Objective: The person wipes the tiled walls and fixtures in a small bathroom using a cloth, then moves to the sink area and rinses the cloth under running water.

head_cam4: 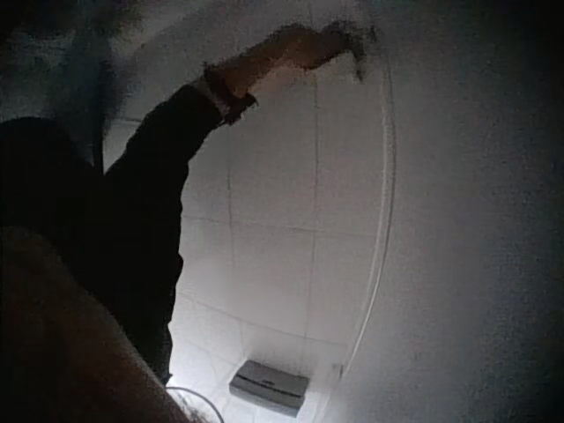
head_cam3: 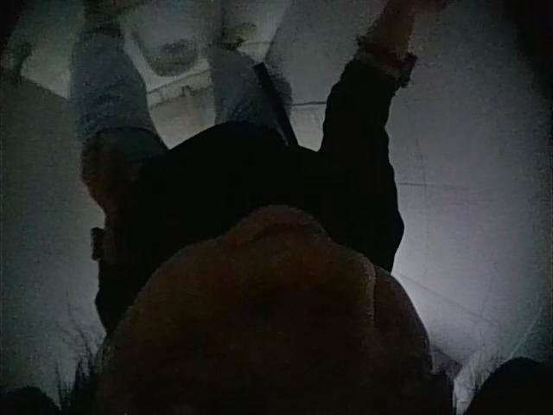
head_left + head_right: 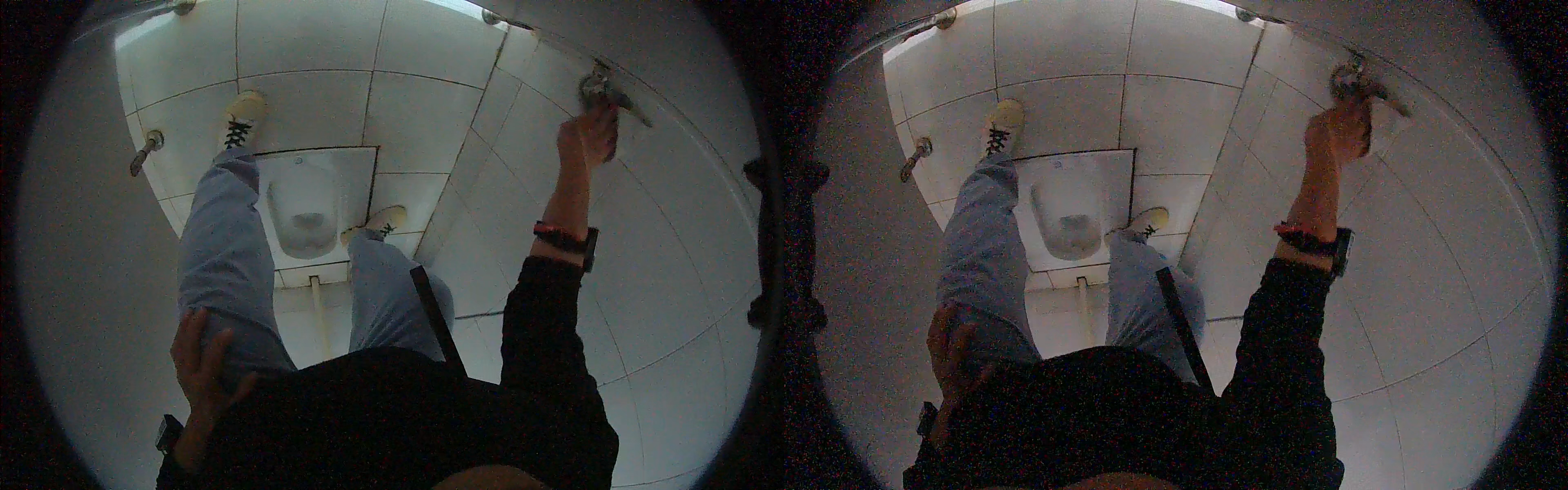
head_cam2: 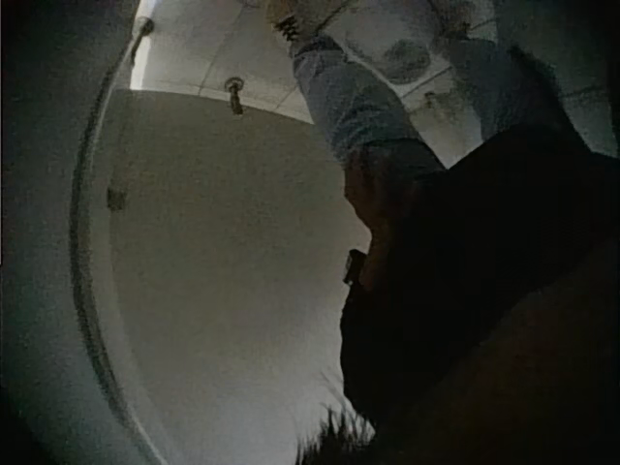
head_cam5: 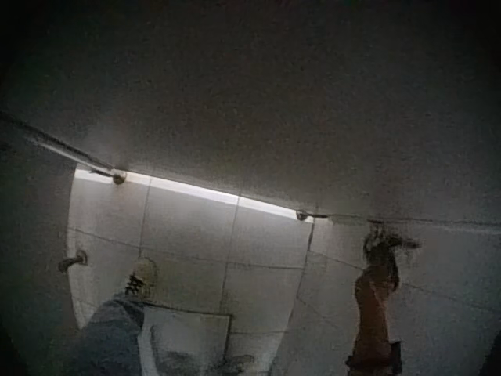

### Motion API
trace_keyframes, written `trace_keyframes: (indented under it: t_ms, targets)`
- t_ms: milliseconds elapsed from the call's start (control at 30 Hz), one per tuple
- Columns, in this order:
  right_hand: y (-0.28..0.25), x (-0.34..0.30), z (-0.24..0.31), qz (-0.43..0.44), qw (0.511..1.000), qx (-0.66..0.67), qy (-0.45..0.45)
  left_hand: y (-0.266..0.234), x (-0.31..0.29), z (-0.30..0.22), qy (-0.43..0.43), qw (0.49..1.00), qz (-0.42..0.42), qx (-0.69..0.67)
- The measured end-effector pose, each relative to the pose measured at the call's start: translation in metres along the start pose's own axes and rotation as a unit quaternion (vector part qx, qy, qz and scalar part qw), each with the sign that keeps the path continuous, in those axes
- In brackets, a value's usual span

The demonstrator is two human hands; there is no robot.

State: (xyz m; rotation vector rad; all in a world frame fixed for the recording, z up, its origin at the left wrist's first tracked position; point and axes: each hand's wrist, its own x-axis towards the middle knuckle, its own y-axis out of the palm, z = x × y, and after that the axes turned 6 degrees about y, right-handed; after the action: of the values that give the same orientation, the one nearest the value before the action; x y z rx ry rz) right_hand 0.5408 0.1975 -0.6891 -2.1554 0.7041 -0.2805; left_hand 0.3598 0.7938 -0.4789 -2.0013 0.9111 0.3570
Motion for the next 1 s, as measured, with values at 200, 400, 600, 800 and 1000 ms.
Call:
trace_keyframes:
  t_ms: [200, 400, 600, 800, 1000]
  targets:
    - [-0.010, -0.003, 0.002, 0.027, 0.991, 0.021, -0.132, 0.009, -0.001, -0.001, 0.009, 1.000, 0.010, 0.004]
    - [-0.003, 0.006, -0.033, -0.150, 0.971, -0.182, -0.040, 0.018, -0.005, -0.004, 0.036, 0.999, -0.019, 0.005]
    - [0.077, -0.015, -0.001, -0.003, 0.973, -0.042, -0.228, 0.019, -0.009, -0.007, 0.029, 0.999, -0.012, -0.012]
    - [0.074, 0.009, 0.022, 0.210, 0.967, -0.014, -0.146, 0.019, -0.010, -0.008, 0.038, 0.999, -0.012, 0.000]
    - [0.223, -0.177, -0.049, 0.260, 0.926, 0.208, -0.177, 0.024, -0.010, -0.009, 0.028, 0.999, 0.026, 0.025]
